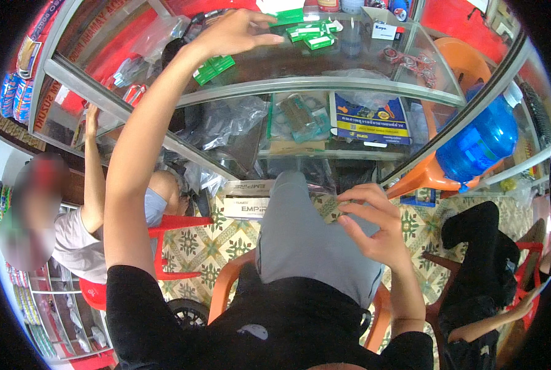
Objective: The person repeatedly picks up small green boxes from a glass display counter, peels off a white sticker or label, and applies it to the box. They then place the labeled box back on the counter and repeat the process with another box.
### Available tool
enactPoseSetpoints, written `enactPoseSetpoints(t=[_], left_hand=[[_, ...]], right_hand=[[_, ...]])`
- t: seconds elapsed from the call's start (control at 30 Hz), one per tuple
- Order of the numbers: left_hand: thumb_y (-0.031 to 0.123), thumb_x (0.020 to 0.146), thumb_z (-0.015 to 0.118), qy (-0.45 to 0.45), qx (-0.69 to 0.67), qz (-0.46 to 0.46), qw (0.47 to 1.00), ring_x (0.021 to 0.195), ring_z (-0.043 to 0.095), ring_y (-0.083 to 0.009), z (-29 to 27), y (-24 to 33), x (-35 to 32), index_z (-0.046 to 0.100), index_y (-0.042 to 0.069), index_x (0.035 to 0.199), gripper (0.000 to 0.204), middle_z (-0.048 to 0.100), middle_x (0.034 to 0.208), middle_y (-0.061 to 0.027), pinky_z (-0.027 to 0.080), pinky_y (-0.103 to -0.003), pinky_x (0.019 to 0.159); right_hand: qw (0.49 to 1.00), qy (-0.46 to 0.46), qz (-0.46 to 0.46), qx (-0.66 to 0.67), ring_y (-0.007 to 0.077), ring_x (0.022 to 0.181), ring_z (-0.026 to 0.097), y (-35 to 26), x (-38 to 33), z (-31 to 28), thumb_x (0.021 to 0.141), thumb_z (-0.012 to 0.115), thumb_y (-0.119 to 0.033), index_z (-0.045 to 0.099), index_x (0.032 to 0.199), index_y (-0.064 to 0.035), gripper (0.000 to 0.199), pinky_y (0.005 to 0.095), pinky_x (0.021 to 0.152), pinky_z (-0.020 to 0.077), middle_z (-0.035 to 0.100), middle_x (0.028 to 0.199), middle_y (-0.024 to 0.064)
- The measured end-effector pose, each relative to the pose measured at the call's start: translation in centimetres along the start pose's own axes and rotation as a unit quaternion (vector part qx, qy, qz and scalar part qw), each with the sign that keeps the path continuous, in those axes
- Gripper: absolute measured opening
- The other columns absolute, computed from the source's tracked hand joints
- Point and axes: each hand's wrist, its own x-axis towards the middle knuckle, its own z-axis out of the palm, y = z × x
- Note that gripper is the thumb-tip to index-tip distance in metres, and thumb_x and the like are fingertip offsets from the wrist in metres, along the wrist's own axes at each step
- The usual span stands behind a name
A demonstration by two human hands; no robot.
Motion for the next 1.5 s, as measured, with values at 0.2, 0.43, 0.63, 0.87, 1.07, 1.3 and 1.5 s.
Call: enactPoseSetpoints(t=[0.2,0.43,0.63,0.87,1.07,1.3,1.5], left_hand=[[0.053,0.097,0.075,0.009,0.04,0.039,0.998,0.127,0.067,-0.0362,4.2,0.6,5.0,0.059,0.005,0.149,0.073,0.067,0.143,-0.0215,0.053,-0.043,0.107],[0.041,0.101,0.071,0.038,0.08,0.083,0.993,0.132,0.062,-0.0384,6.5,1.0,6.6,0.066,0.008,0.143,0.053,0.067,0.139,-0.0229,0.048,-0.046,0.111],[0.028,0.104,0.072,0.128,-0.501,0.025,0.855,0.116,0.069,-0.0218,6.6,9.1,0.6,0.061,-0.003,0.142,0.05,0.069,0.133,-0.0142,0.059,-0.04,0.099],[0.035,0.115,0.045,-0.042,-0.804,-0.057,0.59,0.126,0.065,-0.0298,12.6,17.0,-11.5,0.049,0.001,0.152,0.05,0.062,0.144,-0.0228,0.058,-0.041,0.101],[0.031,0.114,0.051,-0.031,-0.828,-0.122,0.546,0.131,0.062,-0.0274,15.8,19.6,-17.2,0.05,-0.002,0.151,0.049,0.06,0.143,-0.0176,0.058,-0.046,0.105],[-0.001,0.1,0.072,0.126,-0.685,-0.031,0.717,0.131,0.062,-0.024,16.6,20.3,-18.6,0.05,-0.005,0.149,0.055,0.062,0.141,-0.0171,0.059,-0.039,0.105],[-0.013,0.09,0.076,0.242,-0.609,-0.002,0.755,0.112,0.074,-0.0302,17.5,19.5,-19.4,0.046,-0.001,0.142,0.061,0.066,0.13,-0.0237,0.068,-0.037,0.088]], right_hand=[[1.0,-0.005,0.011,0.005,0.0311,0.105,0.068,-0.7,-0.7,-0.2,0.08,0.083,0.002,0.079,0.099,-0.0015,0.02,0.0385,0.084,0.0561,0.075,0.114,0.0117],[1.0,0.011,0.015,-0.012,0.0319,0.104,0.069,-0.7,-1.8,-1.3,0.081,0.081,0.002,0.078,0.097,0.0001,0.016,0.0411,0.088,0.0552,0.075,0.112,0.0126],[0.997,0.066,0.026,-0.042,0.0315,0.101,0.071,0.5,-2.0,-2.5,0.085,0.08,0.003,0.077,0.107,0.0011,0.023,0.0388,0.088,0.0561,0.075,0.112,0.0148],[0.98,0.191,0.052,0.009,0.0208,0.095,0.069,-0.2,1.7,-2.8,0.089,0.078,0.002,0.072,0.125,0.0029,0.037,0.0309,0.08,0.0562,0.072,0.123,0.0159],[0.993,0.119,0.021,-0.006,0.0162,0.088,0.067,-0.3,4.0,-2.0,0.083,0.084,0.002,0.077,0.118,-0.0001,0.036,0.0288,0.074,0.0551,0.072,0.116,0.0125],[0.996,0.071,0.027,0.044,0.0152,0.082,0.068,0.0,3.9,-0.7,0.082,0.083,0.006,0.077,0.118,-0.0012,0.037,0.027,0.069,0.055,0.072,0.113,0.0113],[1.0,-0.002,0.023,0.01,0.0188,0.084,0.069,-1.0,4.3,-0.8,0.08,0.082,0.008,0.075,0.126,-0.0039,0.048,0.0306,0.073,0.058,0.072,0.11,0.0122]])
